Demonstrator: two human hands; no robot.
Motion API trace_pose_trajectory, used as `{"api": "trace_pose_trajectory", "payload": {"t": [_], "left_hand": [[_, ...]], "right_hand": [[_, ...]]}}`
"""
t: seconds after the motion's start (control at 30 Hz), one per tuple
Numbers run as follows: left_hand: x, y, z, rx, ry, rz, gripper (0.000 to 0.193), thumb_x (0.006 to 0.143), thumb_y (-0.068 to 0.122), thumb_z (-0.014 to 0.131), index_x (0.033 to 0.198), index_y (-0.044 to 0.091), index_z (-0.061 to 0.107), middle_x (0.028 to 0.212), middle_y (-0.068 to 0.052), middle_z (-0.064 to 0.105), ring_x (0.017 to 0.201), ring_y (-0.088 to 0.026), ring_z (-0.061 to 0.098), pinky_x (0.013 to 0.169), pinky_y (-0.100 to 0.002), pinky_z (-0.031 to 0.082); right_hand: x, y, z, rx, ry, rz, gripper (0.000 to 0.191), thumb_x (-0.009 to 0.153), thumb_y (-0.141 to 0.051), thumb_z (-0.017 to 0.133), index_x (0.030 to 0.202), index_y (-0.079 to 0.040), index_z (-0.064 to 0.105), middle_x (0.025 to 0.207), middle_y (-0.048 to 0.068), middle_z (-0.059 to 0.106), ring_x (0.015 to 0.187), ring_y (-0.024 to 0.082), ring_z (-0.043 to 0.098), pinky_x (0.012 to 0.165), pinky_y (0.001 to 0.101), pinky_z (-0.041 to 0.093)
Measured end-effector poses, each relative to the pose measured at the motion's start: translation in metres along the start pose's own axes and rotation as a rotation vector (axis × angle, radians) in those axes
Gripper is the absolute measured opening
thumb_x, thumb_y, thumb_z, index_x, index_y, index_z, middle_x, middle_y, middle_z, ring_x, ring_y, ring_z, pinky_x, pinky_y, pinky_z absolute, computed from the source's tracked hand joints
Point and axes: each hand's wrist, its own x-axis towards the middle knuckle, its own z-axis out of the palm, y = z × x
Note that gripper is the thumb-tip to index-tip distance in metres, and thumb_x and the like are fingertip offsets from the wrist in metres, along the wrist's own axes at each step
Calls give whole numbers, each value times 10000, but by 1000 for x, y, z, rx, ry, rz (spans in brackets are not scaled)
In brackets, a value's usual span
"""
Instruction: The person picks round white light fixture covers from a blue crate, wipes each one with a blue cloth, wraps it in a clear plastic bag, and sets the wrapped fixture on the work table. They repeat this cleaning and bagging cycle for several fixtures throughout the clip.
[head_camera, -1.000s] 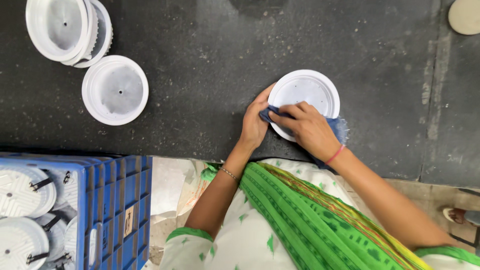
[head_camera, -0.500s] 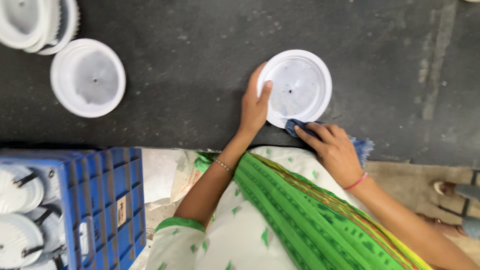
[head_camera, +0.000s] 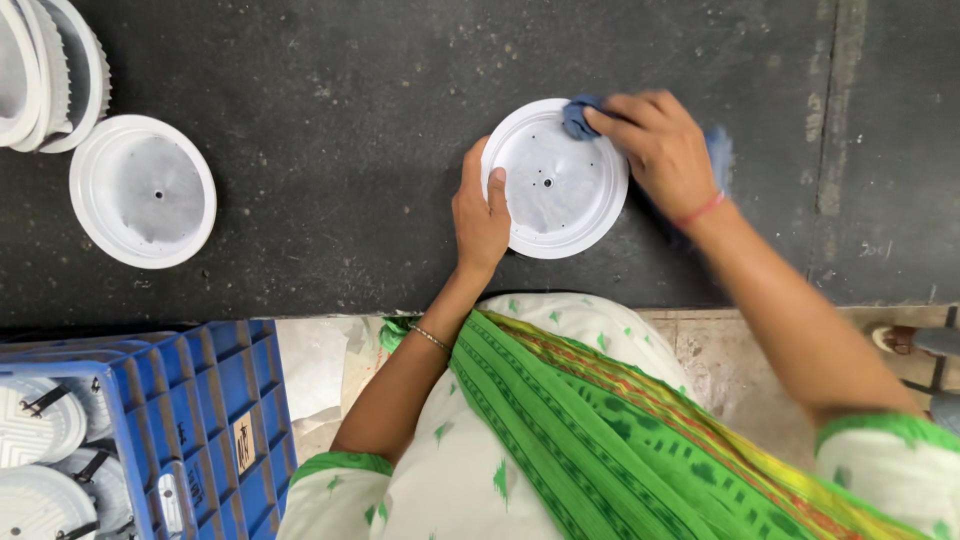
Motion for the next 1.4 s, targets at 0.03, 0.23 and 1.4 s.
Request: {"api": "trace_pose_trajectory", "payload": {"t": [0.03, 0.23, 1.4], "left_hand": [[-1, 1, 0, -5, 3, 8, 362, 1110, 152, 466, 1458, 52, 474, 1324, -211, 673, 1248, -362, 677, 1022, -436, 534], [-3, -1, 4, -3, 55, 37, 341, 1114, 128, 445, 1442, 47, 494, 1328, -200, 674, 1242, -350, 683, 1029, -429, 536], [-56, 1, -43, -601, -125, -317, 595, 930, -47, 551, 1517, 7, 465, 1271, -131, 657, 1160, -144, 623, 1006, -286, 498]], "right_hand": [[4, 3, 0, 16, -6, -15, 453, 881, 70, 669, 1302, -88, 731, 1274, 85, 687, 1123, 308, 624, 976, 397, 533], [-27, -23, -6, 20, 13, 128, 455, 906, 59, 696, 1337, -87, 711, 1235, 114, 673, 1080, 330, 612, 936, 410, 521], [2, -125, 10, 190, -154, -108, 482, 837, -35, 645, 1319, -43, 669, 1187, 101, 644, 982, 286, 593, 875, 386, 516]]}}
